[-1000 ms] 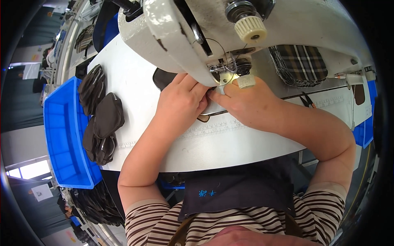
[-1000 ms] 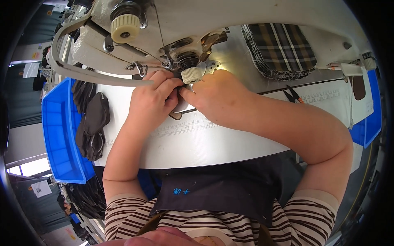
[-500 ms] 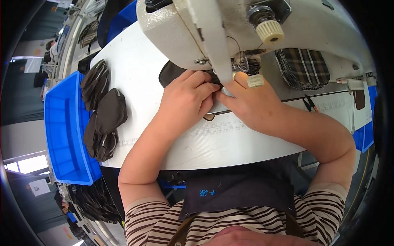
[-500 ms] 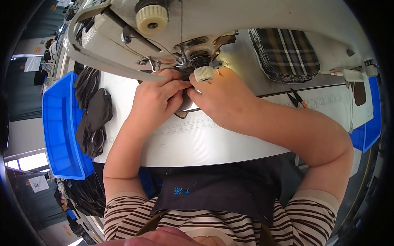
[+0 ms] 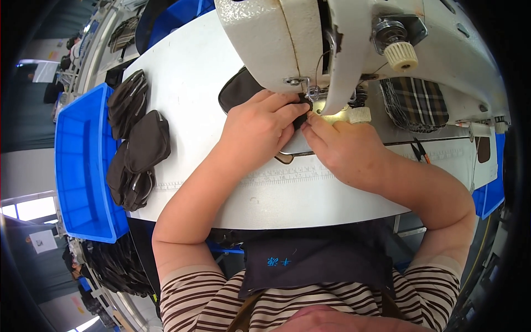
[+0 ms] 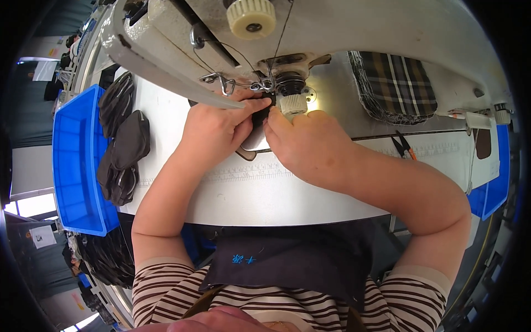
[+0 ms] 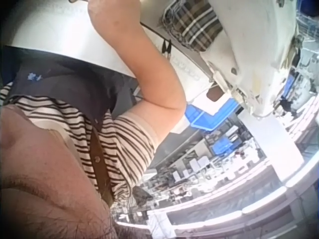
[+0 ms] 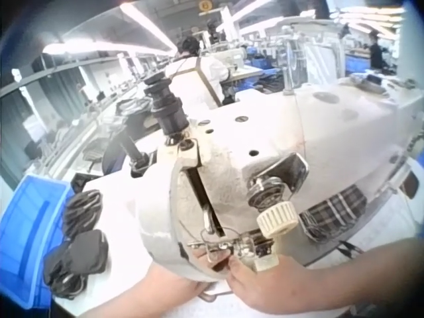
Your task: Sewing components of a small dark leather pouch using an industrial sewing machine.
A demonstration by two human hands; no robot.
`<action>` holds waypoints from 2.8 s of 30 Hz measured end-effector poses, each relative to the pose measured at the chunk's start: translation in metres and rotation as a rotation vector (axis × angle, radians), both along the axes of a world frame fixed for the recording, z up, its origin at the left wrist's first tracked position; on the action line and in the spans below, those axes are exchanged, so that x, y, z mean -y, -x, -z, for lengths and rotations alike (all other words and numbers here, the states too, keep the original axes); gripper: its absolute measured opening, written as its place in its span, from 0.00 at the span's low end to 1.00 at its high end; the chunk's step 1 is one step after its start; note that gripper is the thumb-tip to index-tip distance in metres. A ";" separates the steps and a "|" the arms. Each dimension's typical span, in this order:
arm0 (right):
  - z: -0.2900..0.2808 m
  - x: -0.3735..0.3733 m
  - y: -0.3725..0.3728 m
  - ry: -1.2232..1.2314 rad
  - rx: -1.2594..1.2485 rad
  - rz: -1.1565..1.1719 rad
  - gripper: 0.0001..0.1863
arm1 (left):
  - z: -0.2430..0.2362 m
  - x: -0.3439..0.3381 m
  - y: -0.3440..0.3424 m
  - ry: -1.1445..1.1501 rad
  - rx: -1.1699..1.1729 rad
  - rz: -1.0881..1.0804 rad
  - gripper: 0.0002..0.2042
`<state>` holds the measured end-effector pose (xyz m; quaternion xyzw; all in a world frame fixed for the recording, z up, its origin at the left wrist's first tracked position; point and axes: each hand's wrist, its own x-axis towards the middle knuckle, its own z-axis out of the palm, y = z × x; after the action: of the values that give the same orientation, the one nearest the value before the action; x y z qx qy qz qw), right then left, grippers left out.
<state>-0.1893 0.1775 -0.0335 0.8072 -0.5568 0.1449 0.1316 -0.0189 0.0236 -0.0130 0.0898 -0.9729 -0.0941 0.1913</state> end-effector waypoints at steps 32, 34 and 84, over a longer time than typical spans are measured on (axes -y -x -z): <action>-0.003 -0.001 0.013 -0.021 0.163 -0.010 0.23 | -0.013 -0.007 -0.003 -0.220 0.083 -0.068 0.14; -0.003 -0.001 0.011 -0.053 0.207 -0.017 0.23 | -0.011 -0.005 -0.004 -0.260 0.061 -0.080 0.12; 0.001 -0.001 0.012 0.056 0.054 -0.023 0.17 | -0.005 -0.010 -0.002 -0.084 -0.058 -0.058 0.10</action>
<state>-0.2008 0.1783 -0.0350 0.8055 -0.5465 0.1834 0.1375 -0.0170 0.0332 -0.0080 0.1232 -0.9591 -0.1319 0.2180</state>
